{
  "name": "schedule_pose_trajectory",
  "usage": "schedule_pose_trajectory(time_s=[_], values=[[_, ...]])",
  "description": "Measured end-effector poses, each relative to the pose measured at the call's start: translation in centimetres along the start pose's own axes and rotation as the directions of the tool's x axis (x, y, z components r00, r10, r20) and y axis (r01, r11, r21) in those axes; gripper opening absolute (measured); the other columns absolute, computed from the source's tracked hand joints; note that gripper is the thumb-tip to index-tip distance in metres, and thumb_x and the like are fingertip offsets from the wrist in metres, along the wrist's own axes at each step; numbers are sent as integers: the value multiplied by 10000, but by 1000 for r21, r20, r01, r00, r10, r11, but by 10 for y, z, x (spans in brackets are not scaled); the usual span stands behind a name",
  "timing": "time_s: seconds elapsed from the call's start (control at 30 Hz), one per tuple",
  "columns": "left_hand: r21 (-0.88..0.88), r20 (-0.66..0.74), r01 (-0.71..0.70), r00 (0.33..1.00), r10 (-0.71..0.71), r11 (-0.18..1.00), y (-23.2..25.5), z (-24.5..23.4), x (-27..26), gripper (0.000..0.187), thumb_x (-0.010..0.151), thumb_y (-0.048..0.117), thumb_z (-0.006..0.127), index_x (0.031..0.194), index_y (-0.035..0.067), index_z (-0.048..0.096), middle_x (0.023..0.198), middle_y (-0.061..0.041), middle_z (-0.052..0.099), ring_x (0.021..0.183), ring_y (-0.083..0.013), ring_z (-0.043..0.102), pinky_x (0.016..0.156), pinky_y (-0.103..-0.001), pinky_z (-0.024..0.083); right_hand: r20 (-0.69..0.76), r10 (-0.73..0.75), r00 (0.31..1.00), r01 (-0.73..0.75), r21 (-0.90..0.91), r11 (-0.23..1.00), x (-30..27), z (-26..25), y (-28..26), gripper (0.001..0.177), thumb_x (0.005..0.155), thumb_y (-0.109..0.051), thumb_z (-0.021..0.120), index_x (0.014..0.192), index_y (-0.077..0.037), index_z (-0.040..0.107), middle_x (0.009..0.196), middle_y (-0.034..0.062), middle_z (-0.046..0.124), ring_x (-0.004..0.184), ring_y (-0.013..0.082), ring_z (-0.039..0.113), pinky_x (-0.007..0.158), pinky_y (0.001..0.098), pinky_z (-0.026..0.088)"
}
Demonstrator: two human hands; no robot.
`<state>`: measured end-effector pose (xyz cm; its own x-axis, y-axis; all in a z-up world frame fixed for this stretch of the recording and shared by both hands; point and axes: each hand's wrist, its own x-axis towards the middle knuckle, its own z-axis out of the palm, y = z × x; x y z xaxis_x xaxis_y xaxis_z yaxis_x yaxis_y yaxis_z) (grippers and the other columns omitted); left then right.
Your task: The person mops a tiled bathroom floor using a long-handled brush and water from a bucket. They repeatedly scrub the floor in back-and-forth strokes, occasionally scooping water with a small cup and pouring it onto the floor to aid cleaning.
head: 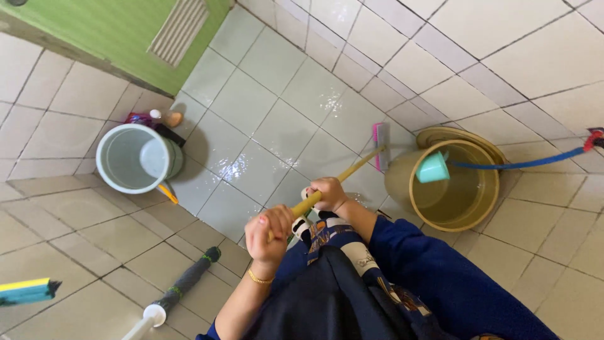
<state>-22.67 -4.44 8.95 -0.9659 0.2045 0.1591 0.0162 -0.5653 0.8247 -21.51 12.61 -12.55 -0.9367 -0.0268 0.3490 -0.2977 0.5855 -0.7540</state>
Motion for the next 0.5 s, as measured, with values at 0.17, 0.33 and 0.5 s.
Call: schedule_pose_trajectory(time_s=[0.17, 0.33, 0.5], values=[[118, 19, -42, 999, 40, 992, 81, 17, 5, 373, 991, 160, 402, 625, 110, 456, 571, -46, 476, 562, -187, 435, 637, -324, 424, 90, -39, 995, 21, 186, 982, 40, 5, -71, 141, 683, -44, 698, 621, -130, 604, 629, 3, 710, 502, 196, 633, 468, 314, 445], [363, 125, -183, 981, 147, 914, 130, 47, -4, 390, 1008, 251, 418, 642, 120, 457, 553, -24, 492, 524, -185, 456, 645, -316, 465, 150, -189, 970, 130, 335, 933, 52, 7, -118, 300, 797, -13, 680, 599, -93, 469, 534, 59, 537, 443, 263, 478, 443, 362, 385], [244, -134, -199, 962, 236, 949, 97, 21, -26, 318, 977, 159, 383, 672, 109, 459, 555, -33, 475, 551, -168, 415, 611, -302, 427, 211, -285, 935, 193, 373, 908, 53, 20, -89, 306, 778, 15, 706, 593, -94, 489, 526, 42, 548, 411, 222, 470, 414, 339, 391]])
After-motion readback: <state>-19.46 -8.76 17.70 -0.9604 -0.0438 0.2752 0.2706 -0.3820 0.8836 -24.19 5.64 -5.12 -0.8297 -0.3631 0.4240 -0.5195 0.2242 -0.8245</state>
